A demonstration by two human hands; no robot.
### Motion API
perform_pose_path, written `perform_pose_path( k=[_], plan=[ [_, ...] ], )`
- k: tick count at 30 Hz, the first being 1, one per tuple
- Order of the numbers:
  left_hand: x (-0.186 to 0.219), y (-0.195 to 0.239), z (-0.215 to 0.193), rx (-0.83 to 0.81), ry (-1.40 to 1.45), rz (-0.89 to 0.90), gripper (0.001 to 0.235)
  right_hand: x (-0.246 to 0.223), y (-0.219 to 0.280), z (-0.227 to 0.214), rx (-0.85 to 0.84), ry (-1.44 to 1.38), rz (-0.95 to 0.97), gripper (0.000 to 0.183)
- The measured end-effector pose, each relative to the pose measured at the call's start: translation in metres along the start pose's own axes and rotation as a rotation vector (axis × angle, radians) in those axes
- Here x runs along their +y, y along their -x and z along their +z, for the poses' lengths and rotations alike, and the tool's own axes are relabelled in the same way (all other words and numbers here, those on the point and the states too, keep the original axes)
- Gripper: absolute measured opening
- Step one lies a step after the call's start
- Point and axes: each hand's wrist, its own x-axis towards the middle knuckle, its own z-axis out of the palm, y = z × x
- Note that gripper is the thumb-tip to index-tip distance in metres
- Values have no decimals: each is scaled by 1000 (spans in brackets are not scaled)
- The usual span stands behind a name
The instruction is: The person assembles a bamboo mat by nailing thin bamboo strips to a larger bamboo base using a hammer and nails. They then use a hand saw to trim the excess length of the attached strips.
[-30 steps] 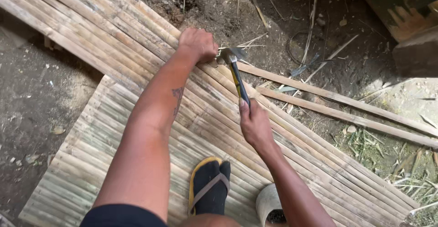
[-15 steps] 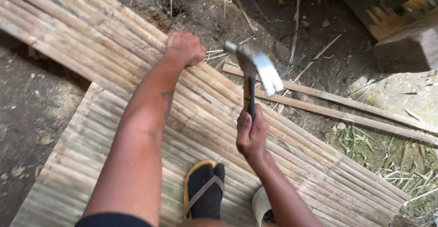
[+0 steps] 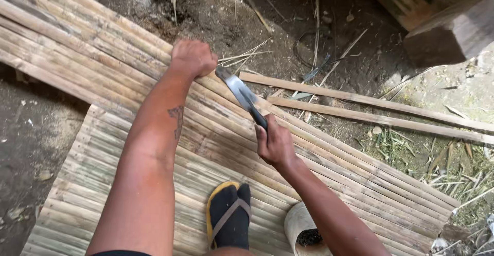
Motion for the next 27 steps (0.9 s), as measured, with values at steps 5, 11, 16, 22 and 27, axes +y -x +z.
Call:
perform_pose_path(
  k=[5,11,16,22,27],
  plan=[
    [1,-7,5,-16,-8,-27,53,0,-4,-5,-93,180,42,36],
    [-6,-1,10,14,8,-19,50,-25,-3,-12,-93,214,19,35],
    [-6,-7,14,-20,6,-17,50,-25,2,-19,62,-97,-143,29],
    [-3,-6,13,66,6,-5,50,-10,9,-5,-59,141,28,28],
    [-2,-2,7,-27,-2,-62,57,-8,-5,0,-35,122,-78,30]
  ],
)
